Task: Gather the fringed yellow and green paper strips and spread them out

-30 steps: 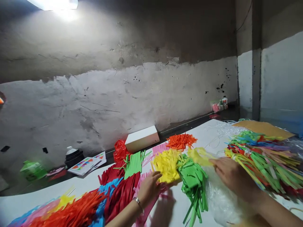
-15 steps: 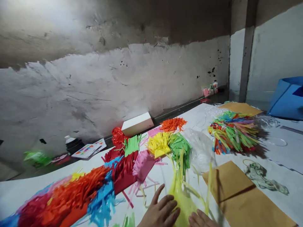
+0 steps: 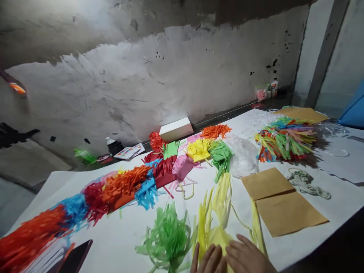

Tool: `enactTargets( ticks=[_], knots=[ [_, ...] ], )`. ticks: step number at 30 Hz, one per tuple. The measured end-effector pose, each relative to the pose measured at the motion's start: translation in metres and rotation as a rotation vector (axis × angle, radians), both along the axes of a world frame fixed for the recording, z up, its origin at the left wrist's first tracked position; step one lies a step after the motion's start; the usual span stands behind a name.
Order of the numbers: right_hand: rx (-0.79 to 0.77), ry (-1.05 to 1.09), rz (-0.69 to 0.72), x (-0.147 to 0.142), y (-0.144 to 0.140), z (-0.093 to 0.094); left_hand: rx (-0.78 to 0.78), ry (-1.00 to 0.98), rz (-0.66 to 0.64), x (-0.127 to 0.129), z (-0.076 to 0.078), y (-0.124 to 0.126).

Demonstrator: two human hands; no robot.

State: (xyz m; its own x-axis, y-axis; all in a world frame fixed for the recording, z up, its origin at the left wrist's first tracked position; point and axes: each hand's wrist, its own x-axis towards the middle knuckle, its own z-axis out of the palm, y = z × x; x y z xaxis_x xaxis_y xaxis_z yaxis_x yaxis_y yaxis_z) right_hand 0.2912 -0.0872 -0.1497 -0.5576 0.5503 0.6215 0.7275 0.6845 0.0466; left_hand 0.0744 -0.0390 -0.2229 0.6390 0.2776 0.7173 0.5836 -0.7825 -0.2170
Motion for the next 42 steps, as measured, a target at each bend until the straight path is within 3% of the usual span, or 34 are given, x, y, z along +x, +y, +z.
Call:
enactTargets(
  ticks=[4,8,15,19,23,27,30,34,38,42],
  knots=[
    [-0.254,-0.001,-0.145,-0.006,0.040,0.020,-0.055,-0.098,-0.021,-0.002,0.015,-0.006],
    [-0.404,-0.013,-0.171,-0.002,0.081,0.030,-0.012,-0.054,-0.070,-0.003,0.027,-0.005],
    [-0.570,0.025,-0.170,0.031,0.065,0.066,-0.008,-0.041,-0.072,-0.003,0.030,-0.004],
    [-0.594,0.076,-0.216,0.035,0.086,0.064,-0.020,-0.003,-0.080,-0.005,0.034,-0.003],
    [-0.661,-0.032,-0.103,0.033,0.119,0.054,-0.012,-0.008,-0.089,-0.005,0.039,-0.003],
    [-0.674,-0.143,-0.061,0.033,0.131,0.053,-0.002,-0.056,-0.089,-0.003,0.043,-0.004],
    [-0.574,-0.120,-0.099,0.034,0.121,0.061,0.002,-0.078,-0.089,-0.002,0.044,-0.005],
    [-0.321,0.040,-0.173,0.037,0.082,0.069,-0.004,-0.106,-0.099,0.000,0.042,-0.004],
    [-0.061,0.148,-0.129,0.040,0.031,0.053,-0.027,-0.064,-0.109,-0.001,0.041,-0.004],
    [0.051,0.134,-0.012,0.042,-0.002,0.028,-0.062,0.073,-0.126,-0.007,0.056,-0.004]
  ],
)
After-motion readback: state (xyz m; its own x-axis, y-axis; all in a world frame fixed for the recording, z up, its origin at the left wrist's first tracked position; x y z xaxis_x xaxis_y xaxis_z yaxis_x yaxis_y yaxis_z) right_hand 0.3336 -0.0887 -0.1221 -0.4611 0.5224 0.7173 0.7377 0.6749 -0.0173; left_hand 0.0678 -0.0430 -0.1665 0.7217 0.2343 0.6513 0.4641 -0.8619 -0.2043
